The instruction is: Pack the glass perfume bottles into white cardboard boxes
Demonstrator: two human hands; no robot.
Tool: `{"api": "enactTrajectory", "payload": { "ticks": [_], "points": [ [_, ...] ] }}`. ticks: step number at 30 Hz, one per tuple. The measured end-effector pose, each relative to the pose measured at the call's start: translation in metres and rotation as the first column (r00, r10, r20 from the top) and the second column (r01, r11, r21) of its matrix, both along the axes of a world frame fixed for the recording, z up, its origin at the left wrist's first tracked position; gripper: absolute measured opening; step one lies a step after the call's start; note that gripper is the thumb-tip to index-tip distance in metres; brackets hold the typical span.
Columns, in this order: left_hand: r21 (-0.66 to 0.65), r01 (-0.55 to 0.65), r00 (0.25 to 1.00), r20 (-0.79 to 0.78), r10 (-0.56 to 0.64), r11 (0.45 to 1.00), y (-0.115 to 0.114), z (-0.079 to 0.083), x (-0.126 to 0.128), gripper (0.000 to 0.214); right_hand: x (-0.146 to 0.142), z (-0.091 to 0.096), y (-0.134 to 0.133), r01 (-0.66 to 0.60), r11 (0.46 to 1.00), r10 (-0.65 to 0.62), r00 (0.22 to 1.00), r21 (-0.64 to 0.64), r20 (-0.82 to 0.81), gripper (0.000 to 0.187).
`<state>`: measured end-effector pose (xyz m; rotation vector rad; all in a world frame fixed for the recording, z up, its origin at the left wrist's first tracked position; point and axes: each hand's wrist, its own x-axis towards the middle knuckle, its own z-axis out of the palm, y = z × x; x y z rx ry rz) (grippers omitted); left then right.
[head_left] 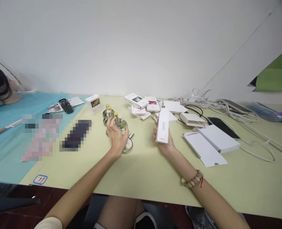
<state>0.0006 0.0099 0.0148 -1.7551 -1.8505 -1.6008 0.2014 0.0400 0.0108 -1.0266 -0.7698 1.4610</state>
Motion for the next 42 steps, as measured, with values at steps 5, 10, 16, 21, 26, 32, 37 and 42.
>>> {"api": "enactTrajectory", "payload": {
  "ticks": [5,10,16,21,26,32,37,42],
  "points": [
    [0.107,-0.040,0.995,-0.084,0.049,0.993,-0.005,0.002,-0.002,0.056,-0.006,-0.010,0.006,0.173,0.979,-0.191,0.962,0.105,0.194,0.050],
    [-0.004,0.131,0.933,-0.339,-0.124,0.991,-0.021,0.015,0.007,0.041,-0.001,-0.009,0.007,0.218,0.922,-0.314,0.903,0.319,0.291,0.047],
    [-0.436,0.046,0.850,-0.456,-0.265,0.899,-0.029,-0.004,0.023,0.042,0.002,-0.011,0.007,0.224,0.891,-0.357,0.882,0.394,0.308,0.042],
    [-0.459,0.208,0.827,-0.390,-0.406,0.864,-0.026,-0.013,0.024,0.041,0.002,-0.010,0.006,0.222,0.894,-0.360,0.874,0.390,0.326,0.042],
    [-0.257,0.481,0.846,-0.116,-0.521,0.838,-0.022,-0.004,0.022,0.039,0.001,-0.007,0.003,0.235,0.896,-0.364,0.875,0.378,0.320,0.043],
    [-0.174,0.506,0.857,0.208,-0.471,0.845,-0.008,0.001,0.005,0.043,0.000,-0.006,0.004,0.243,0.897,-0.365,0.878,0.368,0.311,0.044],
    [-0.197,0.515,0.857,0.085,-0.509,0.834,-0.005,0.007,-0.004,0.047,0.001,-0.008,0.003,0.219,0.895,-0.358,0.873,0.389,0.332,0.043],
    [0.042,0.268,0.943,-0.214,-0.254,0.962,-0.010,0.036,-0.020,0.043,0.001,-0.009,0.003,0.156,0.890,-0.331,0.867,0.428,0.373,0.042]
  ]
}}
